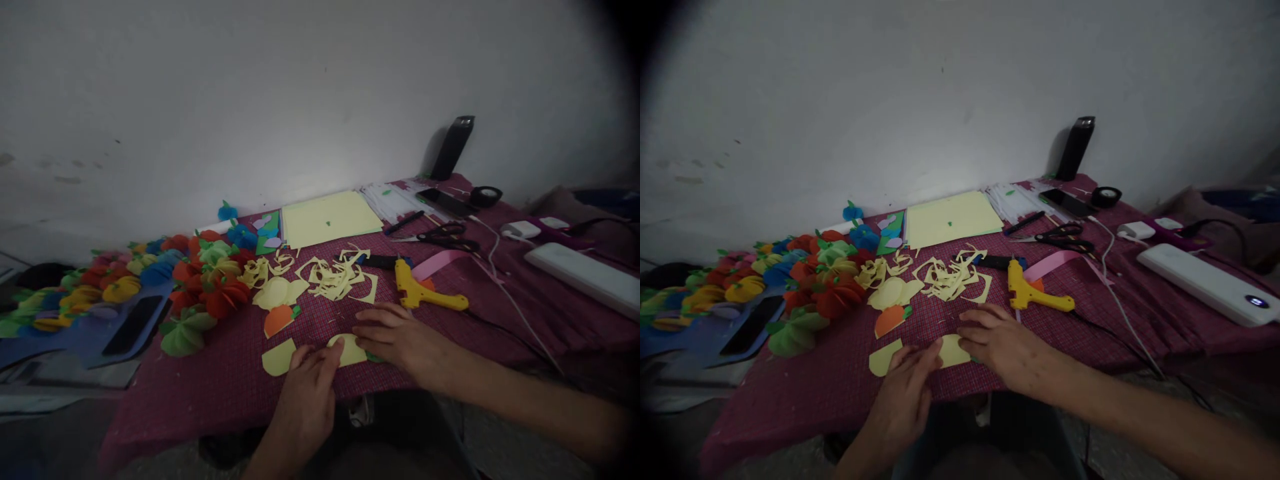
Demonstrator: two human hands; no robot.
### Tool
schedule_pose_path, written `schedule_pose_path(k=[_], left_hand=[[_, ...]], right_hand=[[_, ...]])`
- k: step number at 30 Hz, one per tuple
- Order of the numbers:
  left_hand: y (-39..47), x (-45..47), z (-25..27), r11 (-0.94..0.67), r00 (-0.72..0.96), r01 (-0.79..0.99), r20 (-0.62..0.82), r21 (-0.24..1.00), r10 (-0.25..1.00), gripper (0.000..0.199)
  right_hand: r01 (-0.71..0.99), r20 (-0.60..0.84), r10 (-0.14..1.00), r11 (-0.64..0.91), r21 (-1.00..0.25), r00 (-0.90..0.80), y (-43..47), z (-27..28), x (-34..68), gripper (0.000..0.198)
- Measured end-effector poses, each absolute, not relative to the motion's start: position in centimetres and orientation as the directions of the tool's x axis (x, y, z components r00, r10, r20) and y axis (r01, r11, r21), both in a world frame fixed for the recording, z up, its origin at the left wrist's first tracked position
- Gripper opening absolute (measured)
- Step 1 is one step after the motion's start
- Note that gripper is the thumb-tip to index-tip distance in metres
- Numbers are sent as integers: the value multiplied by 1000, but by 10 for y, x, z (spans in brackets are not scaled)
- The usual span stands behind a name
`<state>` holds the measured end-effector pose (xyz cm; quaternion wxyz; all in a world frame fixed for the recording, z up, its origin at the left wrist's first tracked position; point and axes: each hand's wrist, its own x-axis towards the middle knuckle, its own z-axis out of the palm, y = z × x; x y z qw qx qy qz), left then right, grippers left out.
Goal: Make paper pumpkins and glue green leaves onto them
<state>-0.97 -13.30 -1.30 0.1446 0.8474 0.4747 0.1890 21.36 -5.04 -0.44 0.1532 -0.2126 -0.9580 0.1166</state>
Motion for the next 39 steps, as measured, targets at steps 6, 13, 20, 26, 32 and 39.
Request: schedule_pose_path(k=[6,13,20,26,32,39], left_hand=[[-135,-3,-20,-521,484,739,201,428,852,84],[-135,-4,-22,-516,484,740,191,431,854,88],[-135,-5,-24,-467,427,751,196,467,883,89],[-132,-8,-17,-417,405,743,145,524,903,88],[-120,-4,-14,-364,262,763,259,534,930,70],[-112,2,-22,-373,265,818,288,439,920,63]], right_hand=[[343,208,403,899,-274,-891,-59,-17,211,29],[304,200,357,919,-252,-912,-59,-25,212,29],[315,167,375,900,-300,-912,-55,-22,213,22],[324,163,384,896,-304,-909,-56,-21,214,24],[348,227,423,886,-305,-877,-53,-4,205,24],[338,212,388,910,-239,-897,-46,-19,193,23]])
